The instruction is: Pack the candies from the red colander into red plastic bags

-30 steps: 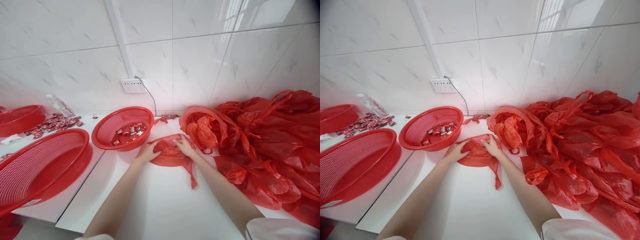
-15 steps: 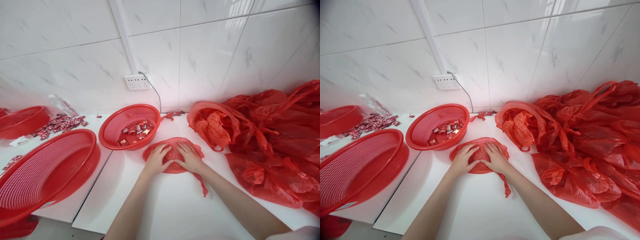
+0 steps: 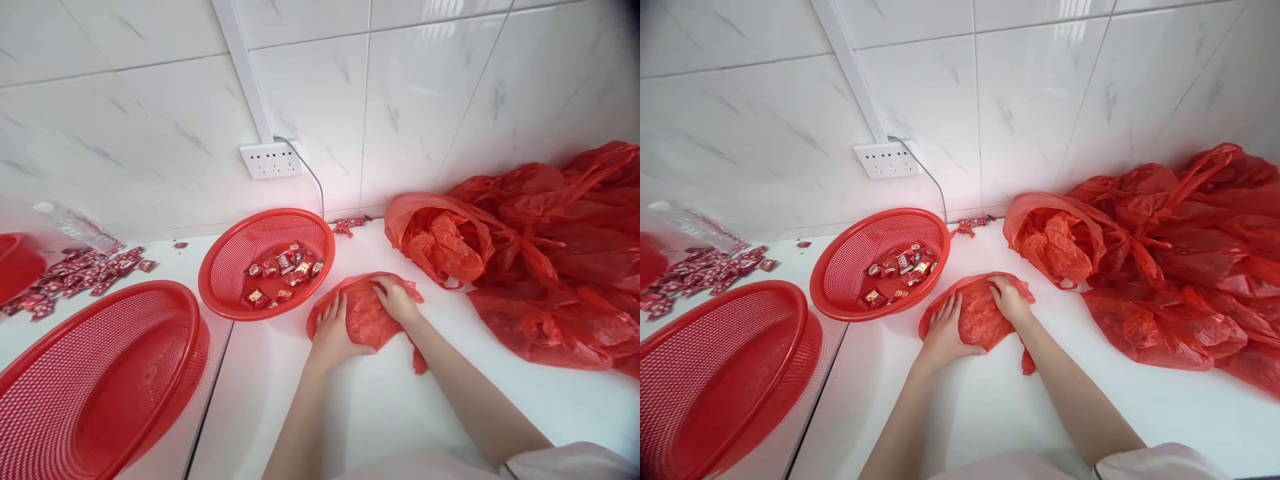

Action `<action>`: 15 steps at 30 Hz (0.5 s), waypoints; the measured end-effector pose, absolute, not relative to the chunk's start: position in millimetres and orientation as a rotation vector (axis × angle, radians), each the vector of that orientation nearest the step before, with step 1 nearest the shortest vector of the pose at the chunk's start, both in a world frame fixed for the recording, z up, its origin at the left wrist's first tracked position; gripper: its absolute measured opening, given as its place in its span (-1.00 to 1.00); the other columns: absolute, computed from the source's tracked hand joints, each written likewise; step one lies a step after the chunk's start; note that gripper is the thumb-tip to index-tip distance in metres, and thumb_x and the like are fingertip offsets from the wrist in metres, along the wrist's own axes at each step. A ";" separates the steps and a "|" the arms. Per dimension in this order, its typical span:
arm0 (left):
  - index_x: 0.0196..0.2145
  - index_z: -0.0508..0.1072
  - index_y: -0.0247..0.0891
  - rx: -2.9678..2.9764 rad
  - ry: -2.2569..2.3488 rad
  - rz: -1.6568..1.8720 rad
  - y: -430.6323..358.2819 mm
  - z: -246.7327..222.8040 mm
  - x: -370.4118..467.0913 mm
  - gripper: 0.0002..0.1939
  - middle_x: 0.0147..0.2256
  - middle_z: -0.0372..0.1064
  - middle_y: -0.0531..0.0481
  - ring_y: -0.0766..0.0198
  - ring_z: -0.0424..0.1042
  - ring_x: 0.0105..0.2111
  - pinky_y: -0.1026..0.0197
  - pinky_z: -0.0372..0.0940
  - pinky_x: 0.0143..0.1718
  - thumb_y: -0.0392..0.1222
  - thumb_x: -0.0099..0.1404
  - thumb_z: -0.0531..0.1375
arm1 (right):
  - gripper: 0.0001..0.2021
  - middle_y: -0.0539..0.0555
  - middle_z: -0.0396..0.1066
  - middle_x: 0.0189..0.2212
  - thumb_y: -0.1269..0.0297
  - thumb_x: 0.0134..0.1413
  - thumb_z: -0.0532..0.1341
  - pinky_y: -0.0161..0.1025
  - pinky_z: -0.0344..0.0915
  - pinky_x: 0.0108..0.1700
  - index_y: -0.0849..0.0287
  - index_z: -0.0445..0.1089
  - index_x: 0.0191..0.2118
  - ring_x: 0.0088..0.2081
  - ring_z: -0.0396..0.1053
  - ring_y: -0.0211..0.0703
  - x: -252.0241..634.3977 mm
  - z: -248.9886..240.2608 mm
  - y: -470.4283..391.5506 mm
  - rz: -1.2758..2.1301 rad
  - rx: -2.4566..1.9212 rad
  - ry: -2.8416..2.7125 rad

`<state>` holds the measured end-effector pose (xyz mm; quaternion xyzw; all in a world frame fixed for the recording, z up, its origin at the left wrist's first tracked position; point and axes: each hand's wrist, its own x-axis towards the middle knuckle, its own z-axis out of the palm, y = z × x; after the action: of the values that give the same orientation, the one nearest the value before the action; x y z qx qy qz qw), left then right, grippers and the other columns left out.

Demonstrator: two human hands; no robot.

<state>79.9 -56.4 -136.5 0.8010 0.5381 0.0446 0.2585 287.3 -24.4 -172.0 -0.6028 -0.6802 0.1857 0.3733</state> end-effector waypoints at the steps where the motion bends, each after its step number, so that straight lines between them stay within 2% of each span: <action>1: 0.39 -0.30 -0.27 2.158 1.452 0.095 -57.0 -135.1 78.5 0.45 0.39 -0.37 -0.22 -0.18 -0.26 0.36 -0.18 -0.14 0.30 0.36 -0.25 0.35 | -0.74 0.16 0.47 -0.13 0.31 0.22 0.01 0.06 0.32 0.07 0.13 0.41 -0.10 -0.06 0.41 -0.02 291.0 -171.9 -22.6 0.470 -1.558 -1.713; 3: 0.39 -0.29 -0.28 2.153 1.443 0.068 -59.1 -132.4 76.8 0.42 0.39 -0.37 -0.24 -0.20 -0.25 0.36 -0.19 -0.14 0.30 0.39 -0.21 0.32 | -0.77 0.14 0.46 -0.20 0.29 0.22 0.02 0.04 0.35 0.02 0.13 0.41 -0.17 -0.12 0.42 -0.03 295.3 -171.5 -20.8 0.455 -1.552 -1.694; 4: 0.39 -0.27 -0.29 2.154 1.443 0.071 -60.4 -131.6 76.7 0.33 0.39 -0.36 -0.24 -0.19 -0.24 0.36 -0.20 -0.14 0.29 0.41 -0.12 0.26 | -0.78 0.14 0.45 -0.21 0.28 0.22 0.02 0.03 0.36 0.00 0.13 0.40 -0.19 -0.14 0.42 -0.03 295.8 -171.2 -20.8 0.449 -1.531 -1.698; 7: 0.38 -0.16 -0.28 2.174 1.489 0.147 -63.9 -132.8 79.7 -0.11 0.38 -0.27 -0.22 -0.09 -0.17 0.36 -0.18 -0.12 0.29 0.31 0.29 -0.06 | -0.78 0.15 0.45 -0.20 0.26 0.25 0.02 0.02 0.39 -0.02 0.12 0.40 -0.15 -0.13 0.43 -0.02 292.5 -168.8 -25.4 0.411 -1.466 -1.715; 9: 0.36 -0.08 -0.28 2.210 1.540 0.195 -65.2 -135.7 83.7 -0.27 0.37 -0.20 -0.21 -0.05 -0.12 0.35 -0.17 -0.10 0.28 0.18 0.38 -0.16 | -0.74 0.16 0.46 -0.16 0.26 0.28 -0.01 0.01 0.39 0.00 0.09 0.40 -0.08 -0.09 0.44 -0.02 288.7 -165.0 -32.1 0.357 -1.395 -1.752; 11: 0.35 -0.04 -0.29 2.243 1.574 0.210 -65.2 -138.6 87.6 -0.24 0.36 -0.16 -0.23 -0.08 -0.09 0.34 -0.17 -0.09 0.28 0.18 0.34 -0.06 | -0.71 0.16 0.47 -0.09 0.26 0.29 0.00 0.03 0.33 0.09 0.08 0.40 -0.02 -0.01 0.41 -0.01 284.9 -159.8 -39.9 0.298 -1.284 -1.889; 13: 0.35 -0.06 -0.30 2.250 1.586 0.206 -64.3 -140.8 89.9 -0.10 0.36 -0.16 -0.27 -0.13 -0.07 0.33 -0.19 -0.07 0.27 0.22 0.21 0.11 | -0.68 0.17 0.44 0.01 0.19 0.27 0.07 0.13 0.18 0.22 0.09 0.39 0.05 0.09 0.35 0.04 281.7 -155.4 -46.3 0.282 -1.196 -2.084; 15: 0.36 -0.09 -0.29 2.254 1.584 0.218 -62.6 -142.6 90.2 0.04 0.36 -0.18 -0.29 -0.15 -0.08 0.33 -0.19 -0.06 0.27 0.23 0.09 0.23 | -0.56 0.19 0.36 0.13 0.09 0.22 0.14 0.21 0.04 0.29 0.13 0.33 0.16 0.21 0.22 0.12 279.4 -153.9 -49.0 0.350 -1.173 -2.228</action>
<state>90.2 -62.6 -142.6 0.8010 0.5630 0.0776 0.1881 279.4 -49.0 -153.9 -0.4407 -0.8375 0.1314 0.2951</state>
